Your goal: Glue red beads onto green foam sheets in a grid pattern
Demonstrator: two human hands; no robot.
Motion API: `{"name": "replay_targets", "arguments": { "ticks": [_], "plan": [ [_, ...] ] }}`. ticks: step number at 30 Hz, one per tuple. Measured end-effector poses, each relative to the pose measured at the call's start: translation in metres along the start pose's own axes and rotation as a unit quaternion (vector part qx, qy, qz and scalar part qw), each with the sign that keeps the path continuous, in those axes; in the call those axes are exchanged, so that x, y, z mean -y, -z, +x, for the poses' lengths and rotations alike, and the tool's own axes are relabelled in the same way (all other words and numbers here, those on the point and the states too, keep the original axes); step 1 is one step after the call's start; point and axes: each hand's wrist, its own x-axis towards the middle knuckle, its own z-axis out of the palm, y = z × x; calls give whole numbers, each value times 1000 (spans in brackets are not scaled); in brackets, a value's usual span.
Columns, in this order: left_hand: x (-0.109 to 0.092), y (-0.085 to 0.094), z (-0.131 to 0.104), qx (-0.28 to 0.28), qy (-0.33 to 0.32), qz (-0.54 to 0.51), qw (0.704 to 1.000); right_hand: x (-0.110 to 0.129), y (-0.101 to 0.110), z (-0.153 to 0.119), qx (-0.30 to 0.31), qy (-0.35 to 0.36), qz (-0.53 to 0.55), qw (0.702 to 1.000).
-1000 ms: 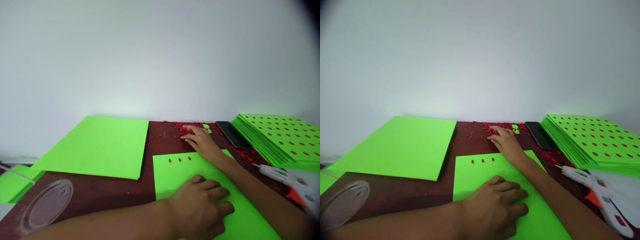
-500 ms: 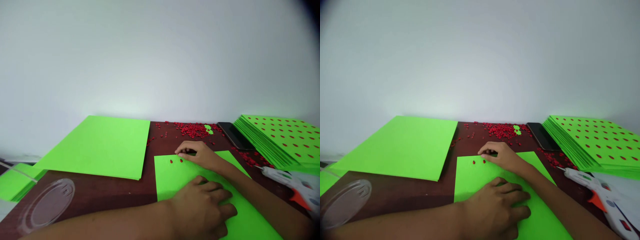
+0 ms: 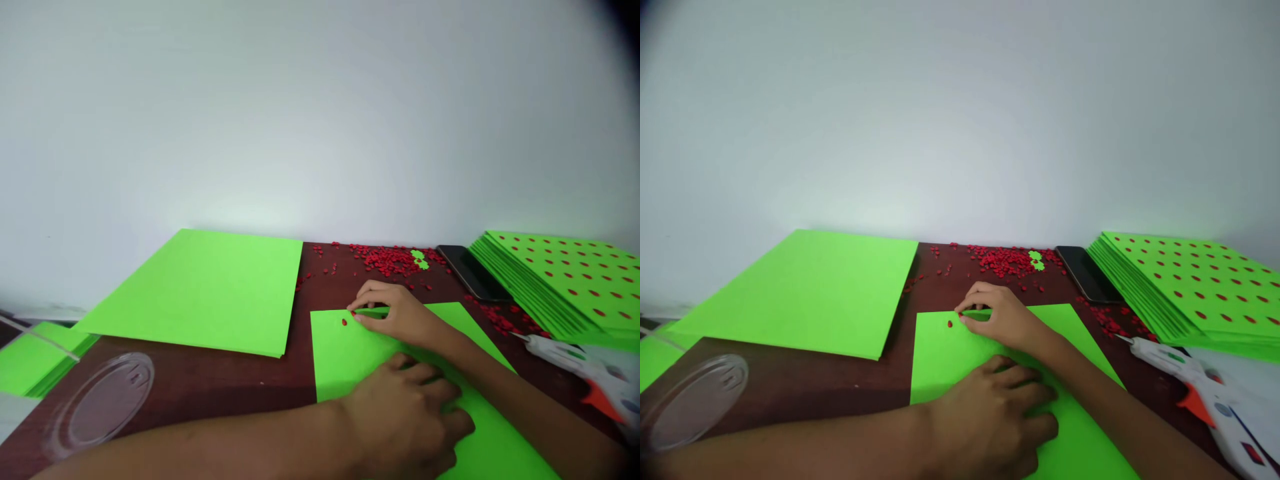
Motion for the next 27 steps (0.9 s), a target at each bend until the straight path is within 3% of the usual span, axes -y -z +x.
{"name": "replay_targets", "arguments": {
  "ticks": [7, 12, 17, 27],
  "plan": [
    [-5, -4, 0, -8, -25, 27, 999, 7, -8, 7, -33, 18, 10, 999],
    [-4, -10, -2, -30, -31, 37, 998, 23, -23, 24, 7, 51, 64, 997],
    [-3, -10, -2, -48, -28, 29, 998, 17, -40, 31, 25, 55, 85, 995],
    [-3, -9, -2, -44, -21, 42, 998, 15, -39, 29, 27, 45, 68, 996]
  ]
}}
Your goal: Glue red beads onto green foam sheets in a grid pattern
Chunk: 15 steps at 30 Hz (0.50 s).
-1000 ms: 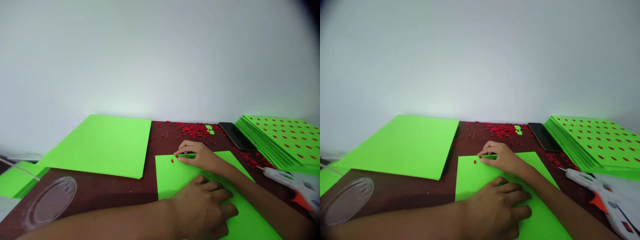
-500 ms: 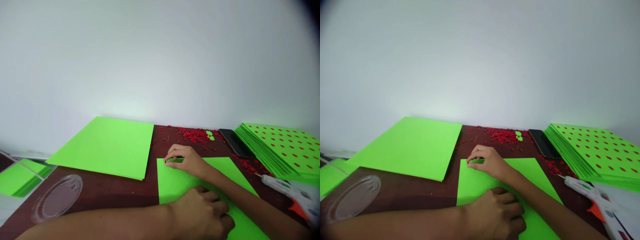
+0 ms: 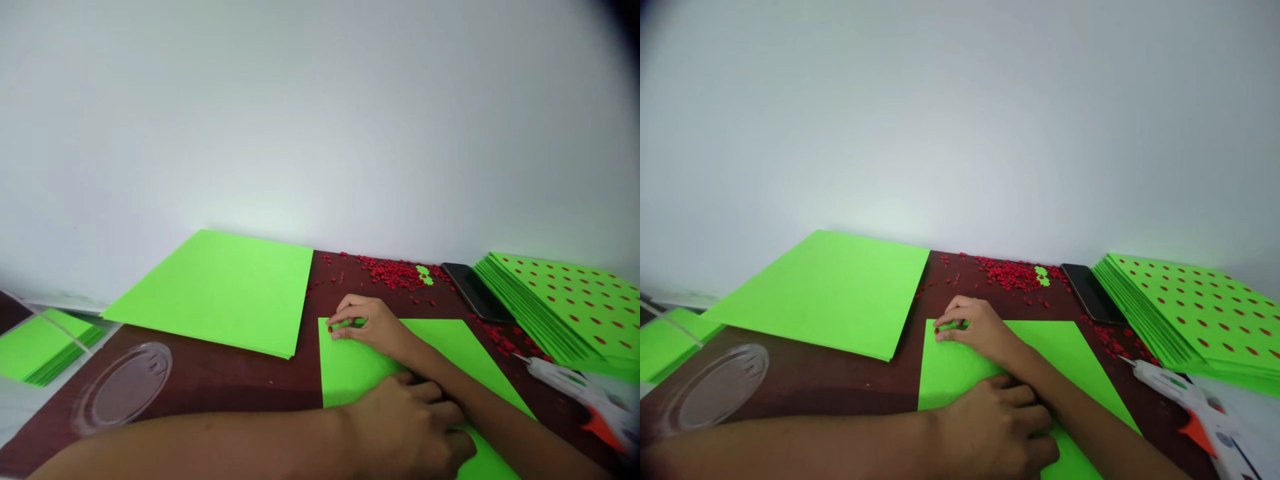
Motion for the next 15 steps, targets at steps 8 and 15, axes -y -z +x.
{"name": "replay_targets", "arguments": {
  "ticks": [8, 15],
  "plan": [
    [-1, 1, 0, -12, 7, -8, 1000, 13, 4, -5, -5, 32, -32, 999],
    [-1, -2, 0, -12, 9, -12, 1000, 6, 1, -7, 2, 64, -97, 993]
  ]
}}
